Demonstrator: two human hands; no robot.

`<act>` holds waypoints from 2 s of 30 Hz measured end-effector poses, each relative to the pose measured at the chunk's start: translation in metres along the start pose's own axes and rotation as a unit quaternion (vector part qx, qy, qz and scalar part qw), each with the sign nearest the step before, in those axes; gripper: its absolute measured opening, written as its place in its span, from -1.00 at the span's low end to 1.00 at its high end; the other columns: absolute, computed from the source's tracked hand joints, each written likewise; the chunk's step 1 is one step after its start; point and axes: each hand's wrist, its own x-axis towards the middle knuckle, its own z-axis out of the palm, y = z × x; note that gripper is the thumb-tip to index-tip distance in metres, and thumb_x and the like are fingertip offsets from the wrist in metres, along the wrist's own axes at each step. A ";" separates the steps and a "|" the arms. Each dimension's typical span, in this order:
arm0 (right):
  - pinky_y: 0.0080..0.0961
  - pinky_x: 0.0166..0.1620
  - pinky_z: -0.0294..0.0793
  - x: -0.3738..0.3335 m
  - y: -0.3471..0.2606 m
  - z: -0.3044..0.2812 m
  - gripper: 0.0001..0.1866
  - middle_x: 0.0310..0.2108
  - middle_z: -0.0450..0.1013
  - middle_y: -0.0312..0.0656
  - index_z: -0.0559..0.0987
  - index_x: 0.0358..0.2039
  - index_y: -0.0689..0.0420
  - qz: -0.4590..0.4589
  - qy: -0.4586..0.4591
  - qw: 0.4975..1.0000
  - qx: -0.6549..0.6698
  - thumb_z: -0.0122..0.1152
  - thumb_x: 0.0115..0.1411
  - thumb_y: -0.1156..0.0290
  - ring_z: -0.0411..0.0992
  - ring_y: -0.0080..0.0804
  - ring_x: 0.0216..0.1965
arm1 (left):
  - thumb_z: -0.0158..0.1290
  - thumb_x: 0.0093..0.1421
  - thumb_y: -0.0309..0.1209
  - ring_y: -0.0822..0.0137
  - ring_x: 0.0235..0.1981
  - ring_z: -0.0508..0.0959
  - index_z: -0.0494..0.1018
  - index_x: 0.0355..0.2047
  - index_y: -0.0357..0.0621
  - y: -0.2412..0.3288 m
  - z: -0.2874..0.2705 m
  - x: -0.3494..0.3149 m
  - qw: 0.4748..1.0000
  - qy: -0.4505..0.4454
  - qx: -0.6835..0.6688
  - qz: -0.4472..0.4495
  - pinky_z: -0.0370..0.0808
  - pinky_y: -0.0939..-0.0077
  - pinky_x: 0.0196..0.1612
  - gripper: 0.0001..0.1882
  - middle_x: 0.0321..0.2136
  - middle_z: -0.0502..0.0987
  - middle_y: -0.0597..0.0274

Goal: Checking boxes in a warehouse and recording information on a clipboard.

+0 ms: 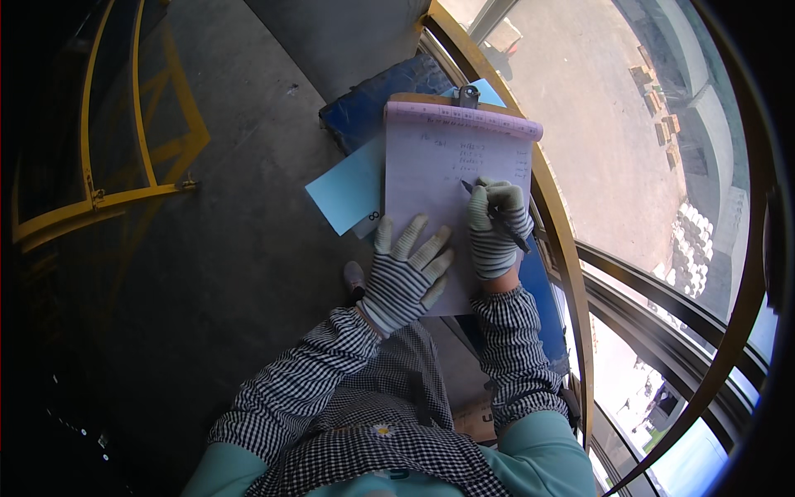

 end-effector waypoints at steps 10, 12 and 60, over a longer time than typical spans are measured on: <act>-0.52 -0.18 0.55 0.001 -0.002 0.002 -0.79 -0.44 0.52 -0.18 0.42 -0.43 0.10 -0.011 0.014 1.000 -0.019 0.25 0.19 0.68 0.56 -0.48 -0.31 | 0.10 0.17 -0.17 -0.02 0.35 0.17 0.52 -0.05 0.05 0.000 -0.002 0.000 1.000 -0.003 -0.003 -0.002 -0.14 -0.42 0.36 -0.64 0.22 0.39 0.18; -0.47 -0.23 0.56 0.000 -0.001 0.003 -0.82 -0.47 0.54 -0.09 0.44 -0.45 0.13 -0.006 0.032 0.999 -0.013 0.30 0.16 0.60 0.58 -0.37 -0.37 | 0.10 0.16 -0.17 -0.02 0.35 0.17 0.52 -0.04 0.05 0.000 -0.002 0.000 1.000 -0.006 -0.001 -0.003 -0.14 -0.42 0.36 -0.64 0.22 0.39 0.18; -0.57 -0.34 0.49 0.002 0.001 0.000 -0.81 -0.57 0.47 -0.19 0.41 -0.46 0.13 0.013 0.092 0.995 -0.029 0.28 0.15 0.60 0.44 -0.55 -0.53 | 0.11 0.17 -0.19 0.00 0.36 0.16 0.53 -0.06 0.05 0.001 -0.003 0.002 1.000 0.001 -0.005 0.002 -0.14 -0.38 0.37 -0.66 0.22 0.40 0.20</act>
